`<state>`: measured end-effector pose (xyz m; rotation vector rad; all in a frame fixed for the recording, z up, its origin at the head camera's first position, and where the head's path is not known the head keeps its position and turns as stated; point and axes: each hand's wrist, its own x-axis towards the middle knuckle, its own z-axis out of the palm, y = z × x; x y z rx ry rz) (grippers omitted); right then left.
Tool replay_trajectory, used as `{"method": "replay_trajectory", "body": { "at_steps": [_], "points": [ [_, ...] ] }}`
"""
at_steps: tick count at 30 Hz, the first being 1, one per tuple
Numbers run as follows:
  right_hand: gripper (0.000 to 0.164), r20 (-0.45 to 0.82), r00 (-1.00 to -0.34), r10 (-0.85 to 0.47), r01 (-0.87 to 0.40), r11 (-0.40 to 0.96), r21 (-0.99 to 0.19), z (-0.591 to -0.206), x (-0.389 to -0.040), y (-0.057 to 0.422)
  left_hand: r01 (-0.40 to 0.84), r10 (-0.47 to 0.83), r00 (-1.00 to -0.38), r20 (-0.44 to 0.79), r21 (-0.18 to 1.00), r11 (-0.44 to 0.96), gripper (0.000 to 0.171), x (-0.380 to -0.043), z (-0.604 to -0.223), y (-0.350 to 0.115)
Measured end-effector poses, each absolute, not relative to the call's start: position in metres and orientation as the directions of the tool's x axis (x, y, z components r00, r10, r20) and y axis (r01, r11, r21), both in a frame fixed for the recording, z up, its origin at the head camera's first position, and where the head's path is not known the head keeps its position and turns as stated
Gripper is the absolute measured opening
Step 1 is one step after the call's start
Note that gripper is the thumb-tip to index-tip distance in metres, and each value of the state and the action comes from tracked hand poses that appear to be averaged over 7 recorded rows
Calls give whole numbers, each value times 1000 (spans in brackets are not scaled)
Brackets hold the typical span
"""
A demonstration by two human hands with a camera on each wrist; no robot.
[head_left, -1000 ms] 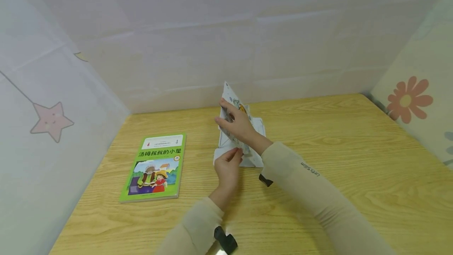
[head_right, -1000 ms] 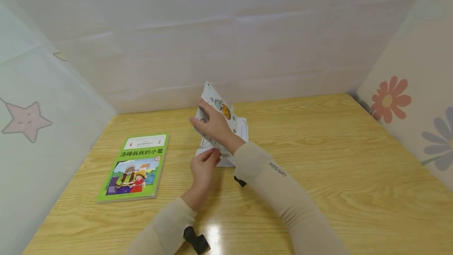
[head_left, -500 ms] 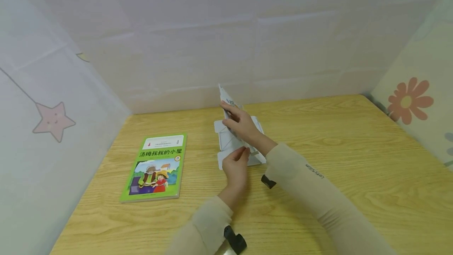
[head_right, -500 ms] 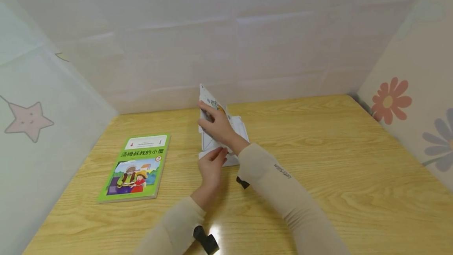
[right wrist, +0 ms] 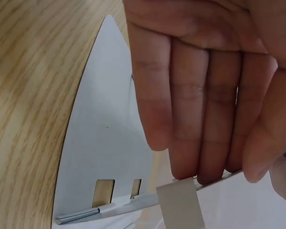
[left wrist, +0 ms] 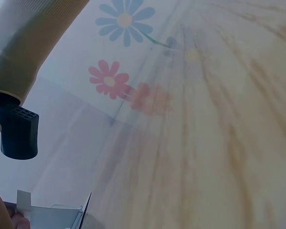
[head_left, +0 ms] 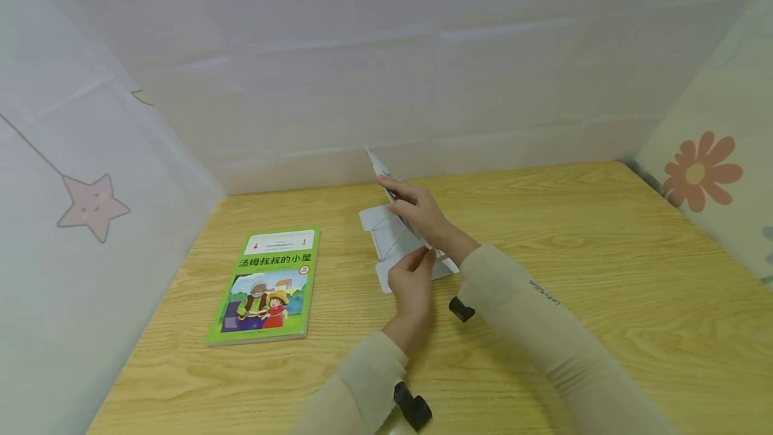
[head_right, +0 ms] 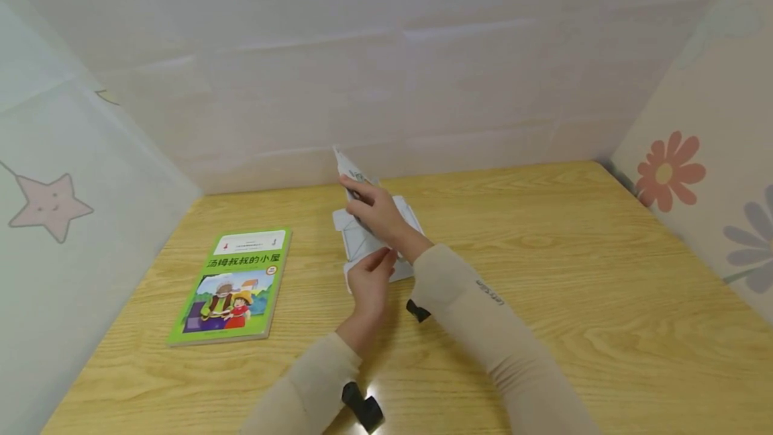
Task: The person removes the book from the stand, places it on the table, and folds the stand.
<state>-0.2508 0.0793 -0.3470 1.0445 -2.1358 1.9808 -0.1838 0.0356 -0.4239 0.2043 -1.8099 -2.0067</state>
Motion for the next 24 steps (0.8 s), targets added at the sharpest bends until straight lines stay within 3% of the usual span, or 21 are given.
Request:
{"method": "replay_trajectory", "body": {
  "at_steps": [11, 24],
  "points": [
    [47, 425, -781, -459, -462, -34, -886, -344, -252, 88, 209, -397, -905, 155, 973, -98, 15, -188, -424, 45],
    [53, 413, -746, -522, -444, -70, -893, -341, -255, 101, 206, -386, -911, 148, 972, -113, 13, -192, -424, 58]
  ]
}}
